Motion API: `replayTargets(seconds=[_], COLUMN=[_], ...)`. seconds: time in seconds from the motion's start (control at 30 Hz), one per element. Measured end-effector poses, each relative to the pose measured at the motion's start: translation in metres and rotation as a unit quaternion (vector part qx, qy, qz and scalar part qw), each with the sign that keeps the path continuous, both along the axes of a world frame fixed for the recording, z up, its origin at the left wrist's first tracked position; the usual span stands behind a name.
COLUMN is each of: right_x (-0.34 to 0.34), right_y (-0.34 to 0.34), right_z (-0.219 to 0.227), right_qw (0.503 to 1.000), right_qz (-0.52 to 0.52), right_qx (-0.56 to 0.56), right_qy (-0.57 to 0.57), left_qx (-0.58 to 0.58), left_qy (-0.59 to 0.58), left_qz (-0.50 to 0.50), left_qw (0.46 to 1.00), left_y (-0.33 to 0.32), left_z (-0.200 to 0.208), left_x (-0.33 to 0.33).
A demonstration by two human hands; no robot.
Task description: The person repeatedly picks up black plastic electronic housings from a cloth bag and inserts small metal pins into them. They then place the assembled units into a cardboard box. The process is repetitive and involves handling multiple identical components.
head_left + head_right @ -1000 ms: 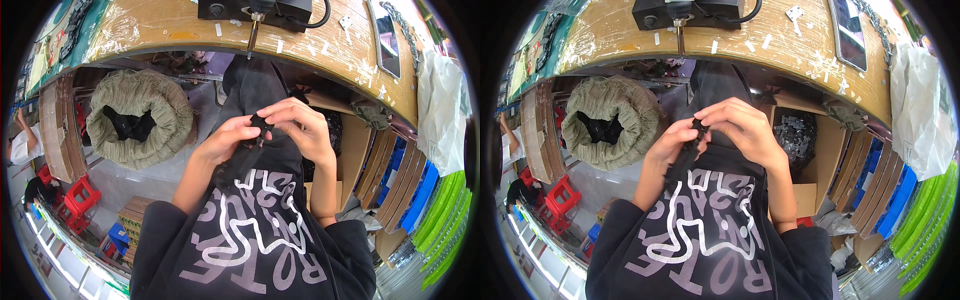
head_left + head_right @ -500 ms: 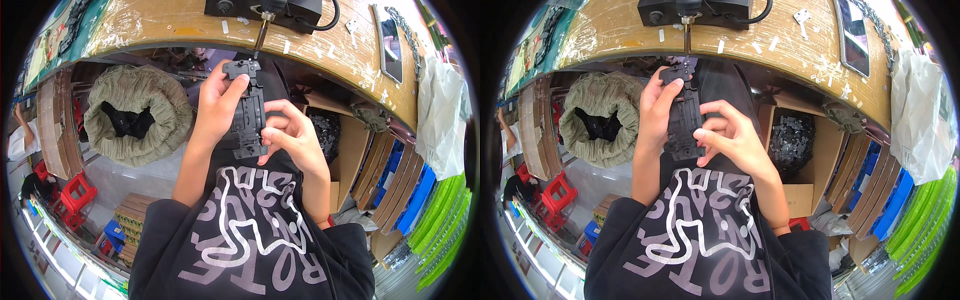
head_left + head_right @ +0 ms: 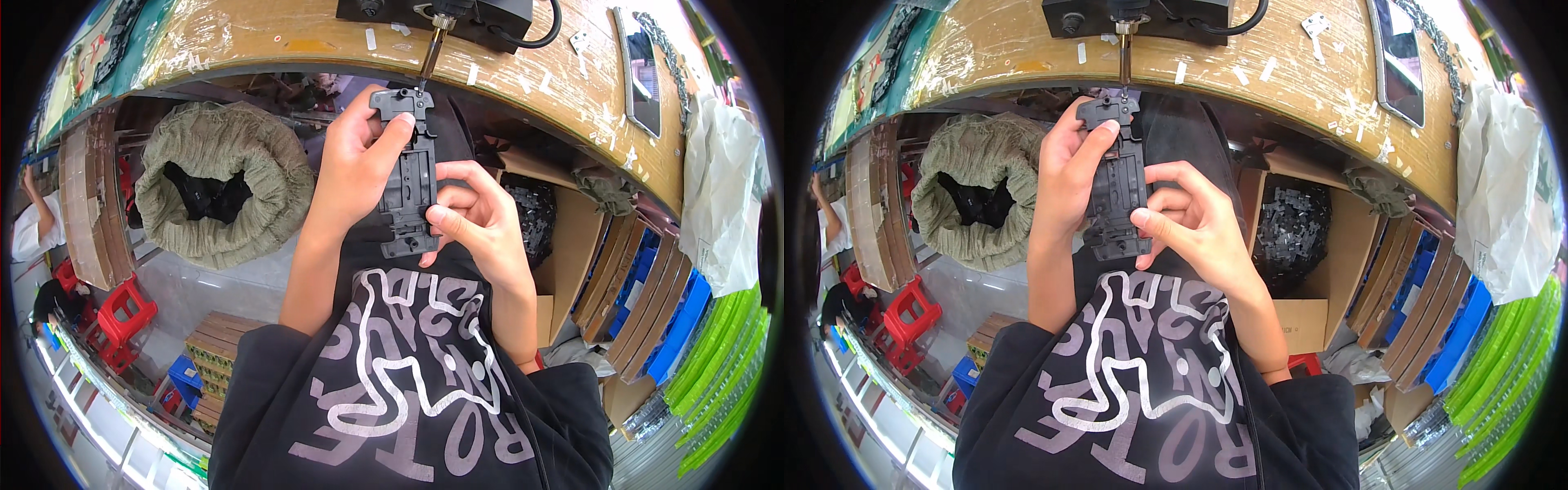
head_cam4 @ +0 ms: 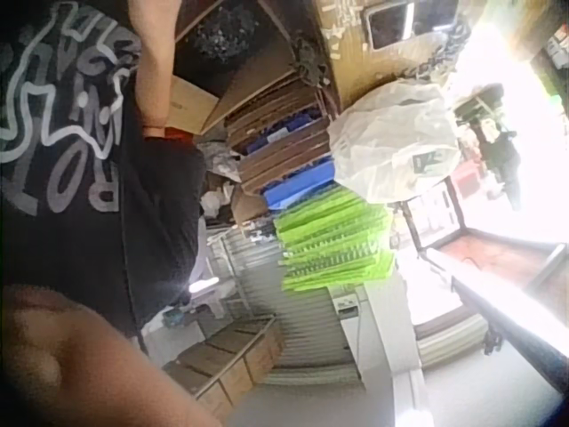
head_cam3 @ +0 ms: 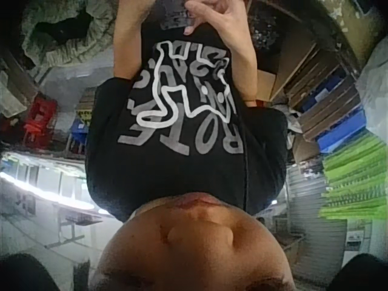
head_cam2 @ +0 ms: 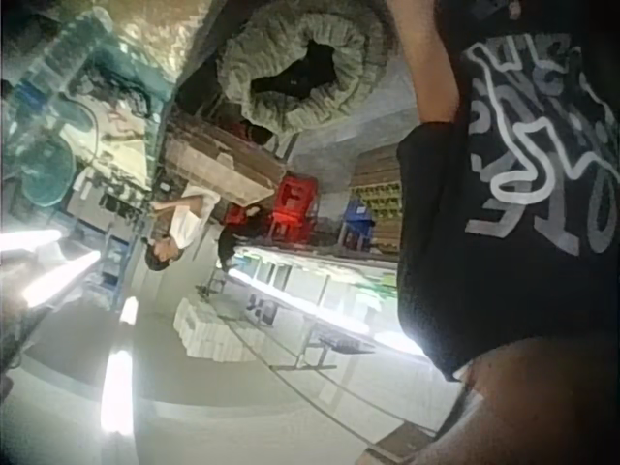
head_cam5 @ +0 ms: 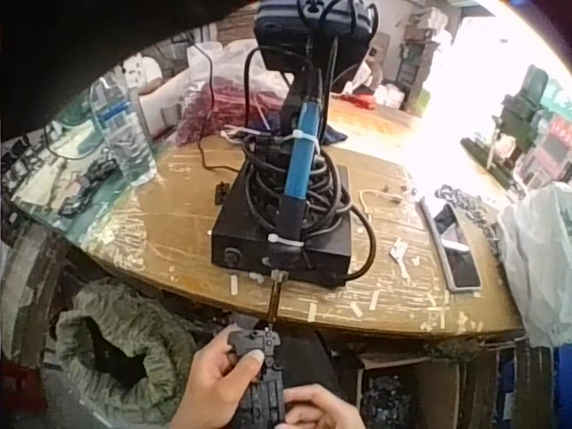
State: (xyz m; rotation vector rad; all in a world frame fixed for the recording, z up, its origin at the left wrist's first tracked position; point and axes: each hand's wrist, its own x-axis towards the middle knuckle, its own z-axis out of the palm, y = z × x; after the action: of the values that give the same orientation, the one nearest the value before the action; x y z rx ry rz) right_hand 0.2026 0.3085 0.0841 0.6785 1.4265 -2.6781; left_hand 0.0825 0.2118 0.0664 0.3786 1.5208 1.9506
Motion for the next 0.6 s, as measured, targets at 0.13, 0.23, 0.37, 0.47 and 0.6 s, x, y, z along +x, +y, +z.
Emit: replayTargets(seconds=[0.13, 0.23, 0.37, 0.47, 0.6], right_x=[-0.0002, -0.0007, 0.0001, 0.0007, 0.0007], right_y=[0.0011, 0.0019, 0.0017, 0.0011, -0.0004], right_z=[-0.0019, -0.0022, -0.0016, -0.0015, -0.0004], right_qw=[1.0, 1.0, 1.0, 1.0, 1.0], right_qz=[0.001, -0.002, 0.003, 0.002, -0.005], right_qx=[-0.004, 0.004, 0.012, 0.005, -0.006], right_qy=[0.002, -0.003, -0.004, -0.001, -0.001], left_qx=[-0.004, -0.009, -0.005, -0.01, -0.011], left_qy=[0.019, 0.014, 0.017, 0.013, 0.018], left_qz=[0.007, 0.015, 0.016, 0.014, 0.006], left_qw=[1.0, 1.0, 1.0, 1.0, 1.0], left_y=[-0.0001, 0.0026, 0.0021, 0.0012, -0.0007], left_z=[-0.0028, 0.0004, 0.0024, 0.0032, -0.0015], left_x=[-0.0013, -0.0012, 0.0002, 0.001, -0.0003])
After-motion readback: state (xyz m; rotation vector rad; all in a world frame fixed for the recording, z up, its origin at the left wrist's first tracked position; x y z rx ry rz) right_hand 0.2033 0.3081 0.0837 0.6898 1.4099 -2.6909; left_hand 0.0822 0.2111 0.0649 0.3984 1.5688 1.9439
